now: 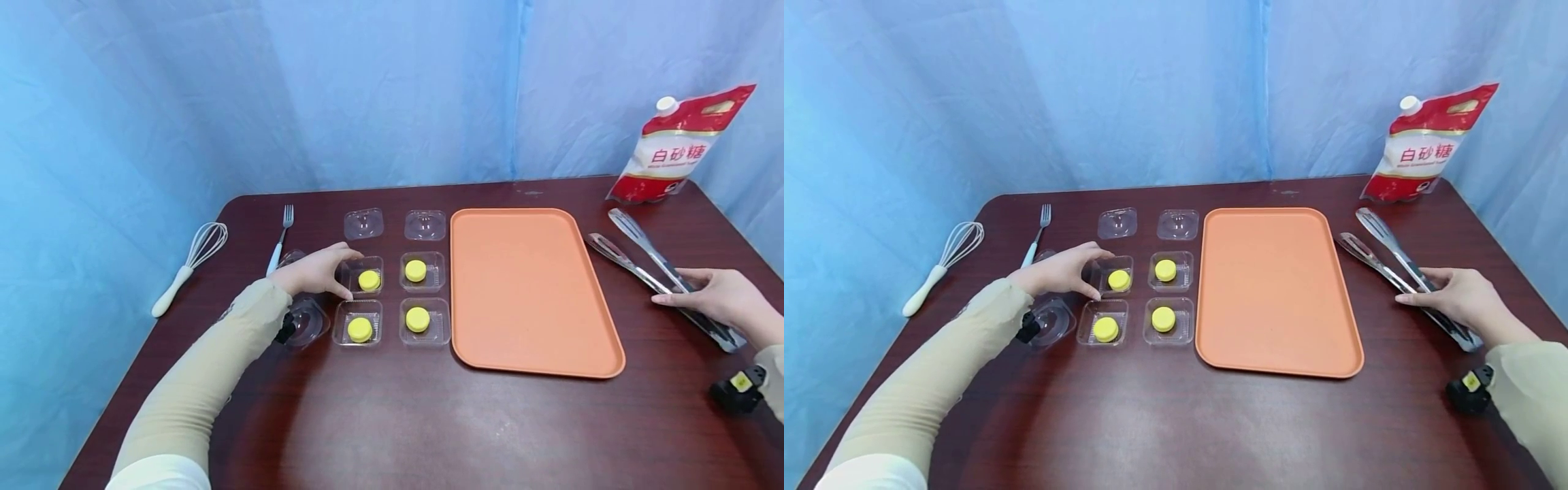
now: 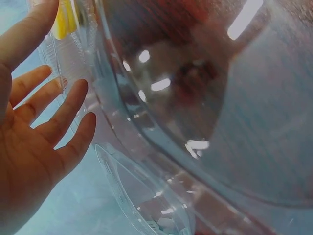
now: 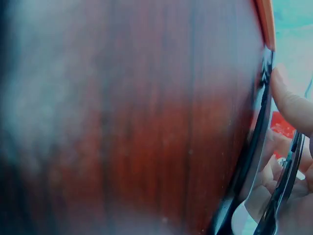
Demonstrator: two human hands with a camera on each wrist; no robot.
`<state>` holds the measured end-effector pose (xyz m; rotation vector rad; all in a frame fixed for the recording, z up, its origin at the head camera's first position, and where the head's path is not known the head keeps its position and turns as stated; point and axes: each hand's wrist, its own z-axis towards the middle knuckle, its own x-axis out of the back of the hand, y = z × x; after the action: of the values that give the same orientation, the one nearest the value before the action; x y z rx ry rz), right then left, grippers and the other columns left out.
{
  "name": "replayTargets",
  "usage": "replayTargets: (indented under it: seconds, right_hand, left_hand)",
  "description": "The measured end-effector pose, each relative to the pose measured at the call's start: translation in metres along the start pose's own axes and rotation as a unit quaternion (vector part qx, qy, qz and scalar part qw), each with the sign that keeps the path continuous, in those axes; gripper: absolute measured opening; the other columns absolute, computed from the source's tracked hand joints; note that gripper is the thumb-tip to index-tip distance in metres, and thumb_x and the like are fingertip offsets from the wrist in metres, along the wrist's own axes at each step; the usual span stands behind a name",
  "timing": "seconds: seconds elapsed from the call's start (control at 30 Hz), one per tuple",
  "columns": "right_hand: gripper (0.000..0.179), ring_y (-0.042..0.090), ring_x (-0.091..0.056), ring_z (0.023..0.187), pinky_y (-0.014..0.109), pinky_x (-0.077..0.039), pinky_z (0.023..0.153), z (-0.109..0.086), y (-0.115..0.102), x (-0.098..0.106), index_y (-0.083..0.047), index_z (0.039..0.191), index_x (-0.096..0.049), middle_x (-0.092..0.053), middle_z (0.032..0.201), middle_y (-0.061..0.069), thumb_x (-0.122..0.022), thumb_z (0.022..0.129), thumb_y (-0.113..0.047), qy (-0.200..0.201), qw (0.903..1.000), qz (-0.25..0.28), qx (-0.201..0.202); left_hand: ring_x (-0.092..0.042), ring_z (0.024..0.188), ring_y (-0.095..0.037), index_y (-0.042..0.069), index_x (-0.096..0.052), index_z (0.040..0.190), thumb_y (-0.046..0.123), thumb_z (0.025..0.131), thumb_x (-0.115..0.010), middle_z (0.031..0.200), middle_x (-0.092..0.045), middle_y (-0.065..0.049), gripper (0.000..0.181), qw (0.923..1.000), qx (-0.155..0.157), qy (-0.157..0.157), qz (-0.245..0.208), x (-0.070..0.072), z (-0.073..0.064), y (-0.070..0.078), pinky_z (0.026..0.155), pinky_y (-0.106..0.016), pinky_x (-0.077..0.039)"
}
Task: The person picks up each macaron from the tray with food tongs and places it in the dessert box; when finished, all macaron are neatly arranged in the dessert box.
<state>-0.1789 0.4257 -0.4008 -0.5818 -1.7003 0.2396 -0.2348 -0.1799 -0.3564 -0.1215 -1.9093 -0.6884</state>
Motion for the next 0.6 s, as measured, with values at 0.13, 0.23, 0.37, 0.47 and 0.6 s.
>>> replayTargets:
  seconds: [0.13, 0.23, 0.37, 0.47, 0.6]
  right_hand:
    - [0.086, 0.027, -0.056, 0.073, 0.032, -0.049, 0.055, 0.002, 0.004, 0.002, 0.020, 0.129, -0.040, -0.062, 0.089, 0.030, -0.065, 0.085, -0.049, -0.009, 0.9994, 0.033, -0.003]
    - [0.080, 0.010, -0.059, 0.063, 0.026, -0.052, 0.053, 0.004, 0.006, 0.004, 0.021, 0.126, -0.042, -0.065, 0.085, 0.026, -0.062, 0.088, -0.046, -0.010, 0.9981, 0.060, 0.006]
    - [0.078, 0.007, -0.063, 0.061, 0.029, -0.055, 0.056, 0.007, 0.011, 0.007, 0.025, 0.128, -0.036, -0.062, 0.092, 0.035, -0.057, 0.092, -0.041, -0.011, 0.9972, 0.072, 0.017]
    - [0.082, 0.019, -0.066, 0.065, 0.039, -0.056, 0.061, 0.010, 0.017, 0.007, 0.024, 0.132, -0.031, -0.061, 0.094, 0.038, -0.054, 0.092, -0.044, -0.006, 0.9980, 0.063, 0.009]
    - [0.091, 0.043, -0.058, 0.087, 0.053, -0.051, 0.070, 0.009, 0.017, 0.007, 0.020, 0.136, -0.026, -0.044, 0.117, 0.045, -0.053, 0.090, -0.053, -0.002, 0.9991, 0.037, -0.021]
  left_hand:
    - [-0.051, 0.115, -0.027, 0.007, -0.042, 0.141, 0.024, 0.075, -0.081, 0.131, -0.047, -0.014, 0.079, 0.9999, 0.010, -0.002, 0.000, 0.000, 0.000, 0.001, 0.098, -0.042, -0.046]
    - [-0.051, 0.114, -0.027, 0.008, -0.042, 0.142, 0.024, 0.075, -0.081, 0.131, -0.047, -0.013, 0.079, 0.9999, 0.016, -0.004, -0.002, 0.001, -0.001, 0.002, 0.098, -0.042, -0.047]
    - [-0.051, 0.113, -0.026, 0.008, -0.042, 0.141, 0.023, 0.075, -0.081, 0.129, -0.048, -0.013, 0.079, 0.9998, 0.018, -0.006, -0.003, 0.002, 0.000, 0.002, 0.098, -0.041, -0.046]
    - [-0.051, 0.113, -0.027, 0.007, -0.042, 0.142, 0.024, 0.075, -0.081, 0.129, -0.048, -0.013, 0.080, 0.9999, 0.014, -0.007, 0.000, 0.003, 0.000, 0.002, 0.098, -0.041, -0.047]
    - [-0.050, 0.113, -0.027, 0.008, -0.040, 0.143, 0.024, 0.075, -0.081, 0.131, -0.047, -0.014, 0.080, 0.9998, 0.011, -0.012, 0.006, 0.003, -0.001, 0.002, 0.098, -0.042, -0.046]
